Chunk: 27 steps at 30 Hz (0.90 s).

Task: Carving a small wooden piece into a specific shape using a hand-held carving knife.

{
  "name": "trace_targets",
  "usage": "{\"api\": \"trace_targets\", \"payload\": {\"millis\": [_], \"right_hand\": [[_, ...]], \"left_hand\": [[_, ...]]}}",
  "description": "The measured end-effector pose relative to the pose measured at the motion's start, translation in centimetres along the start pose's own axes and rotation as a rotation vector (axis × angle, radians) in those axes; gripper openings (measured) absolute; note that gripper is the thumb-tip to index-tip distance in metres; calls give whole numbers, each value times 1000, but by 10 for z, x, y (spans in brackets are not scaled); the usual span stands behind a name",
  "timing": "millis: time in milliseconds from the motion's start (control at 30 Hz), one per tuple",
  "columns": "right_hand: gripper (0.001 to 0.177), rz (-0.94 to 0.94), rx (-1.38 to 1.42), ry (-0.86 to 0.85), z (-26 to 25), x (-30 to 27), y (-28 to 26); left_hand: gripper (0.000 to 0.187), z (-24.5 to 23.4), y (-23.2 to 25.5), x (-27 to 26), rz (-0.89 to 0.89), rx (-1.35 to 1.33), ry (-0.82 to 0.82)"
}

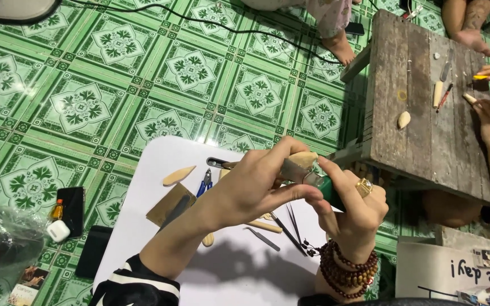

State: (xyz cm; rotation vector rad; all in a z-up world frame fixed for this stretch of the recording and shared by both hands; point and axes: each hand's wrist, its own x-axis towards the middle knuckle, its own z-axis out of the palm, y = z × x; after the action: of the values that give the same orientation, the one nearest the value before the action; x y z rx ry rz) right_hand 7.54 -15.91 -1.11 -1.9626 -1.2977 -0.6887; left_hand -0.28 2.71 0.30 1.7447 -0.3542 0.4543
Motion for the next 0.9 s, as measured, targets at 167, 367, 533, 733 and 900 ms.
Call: {"api": "trace_targets", "payload": {"millis": [167,367,533,733,900], "right_hand": [[44,-28,-50,21,0,-2,1],[45,-14,-116,66,2,-1,-2],[44,-19,-60,44,2,-2,4],[45,-15,-12,-9,2,0,3],[49,-48,-99,36,6,-3,5]], "left_hand": [[34,2,-6,0,39,92,7],[26,11,-6,2,63,89,75],[31,5,1,1,0,43,74],[38,-3,1,0,2,79,7],[31,-1,-4,-1,93,184,40]]}}
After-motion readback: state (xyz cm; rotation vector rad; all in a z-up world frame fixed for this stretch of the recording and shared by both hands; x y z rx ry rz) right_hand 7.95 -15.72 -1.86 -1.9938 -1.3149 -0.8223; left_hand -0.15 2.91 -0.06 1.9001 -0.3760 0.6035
